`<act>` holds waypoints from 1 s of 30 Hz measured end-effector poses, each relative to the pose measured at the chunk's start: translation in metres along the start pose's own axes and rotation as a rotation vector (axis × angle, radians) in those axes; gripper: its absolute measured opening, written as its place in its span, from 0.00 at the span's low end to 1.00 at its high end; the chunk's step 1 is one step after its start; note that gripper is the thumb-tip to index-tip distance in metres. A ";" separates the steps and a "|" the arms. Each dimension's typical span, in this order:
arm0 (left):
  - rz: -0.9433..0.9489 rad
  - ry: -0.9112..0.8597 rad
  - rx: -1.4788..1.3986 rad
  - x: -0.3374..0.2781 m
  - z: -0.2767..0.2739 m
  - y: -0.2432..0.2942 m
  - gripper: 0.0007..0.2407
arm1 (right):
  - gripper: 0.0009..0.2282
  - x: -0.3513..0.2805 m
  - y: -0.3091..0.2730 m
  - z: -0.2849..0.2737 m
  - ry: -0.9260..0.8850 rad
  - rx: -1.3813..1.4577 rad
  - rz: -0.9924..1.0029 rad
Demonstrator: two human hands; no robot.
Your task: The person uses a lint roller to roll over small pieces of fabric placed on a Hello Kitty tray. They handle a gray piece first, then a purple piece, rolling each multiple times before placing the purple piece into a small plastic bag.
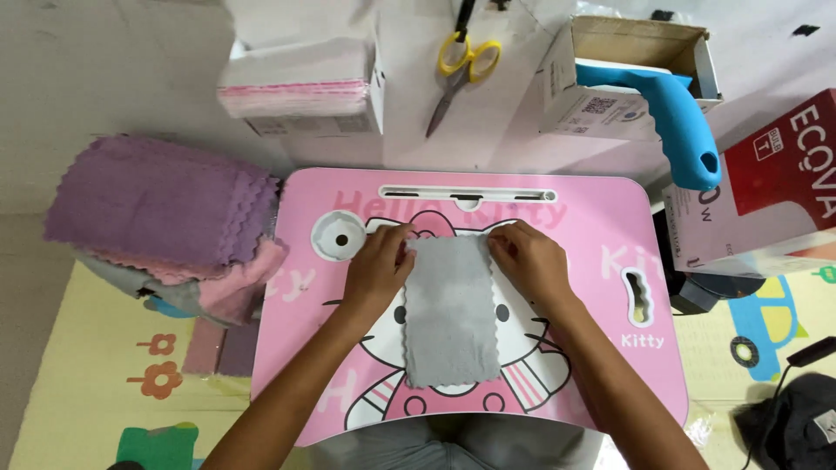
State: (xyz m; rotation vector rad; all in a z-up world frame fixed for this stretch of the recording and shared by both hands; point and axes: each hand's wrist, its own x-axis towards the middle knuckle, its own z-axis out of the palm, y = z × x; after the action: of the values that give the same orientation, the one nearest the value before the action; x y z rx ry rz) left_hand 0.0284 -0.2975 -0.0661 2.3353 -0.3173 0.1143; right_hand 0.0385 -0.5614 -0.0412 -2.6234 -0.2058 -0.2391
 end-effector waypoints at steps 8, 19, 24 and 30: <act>0.433 0.059 0.395 -0.001 0.012 -0.017 0.17 | 0.05 0.011 0.016 0.010 0.039 0.173 0.125; 0.424 0.142 0.413 0.002 0.026 -0.024 0.15 | 0.28 0.041 0.005 -0.115 0.598 1.050 -0.033; 0.353 0.130 0.428 0.003 0.027 -0.018 0.15 | 0.42 0.063 0.001 -0.160 0.117 1.316 -0.045; 0.351 0.138 0.371 0.003 0.027 -0.016 0.16 | 0.21 0.059 -0.011 -0.185 0.062 1.371 0.005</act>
State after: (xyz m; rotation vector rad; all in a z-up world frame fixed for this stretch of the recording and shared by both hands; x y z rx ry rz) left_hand 0.0349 -0.3057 -0.0957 2.5939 -0.6835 0.5431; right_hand 0.0692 -0.6364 0.1360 -1.2549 -0.2243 -0.1012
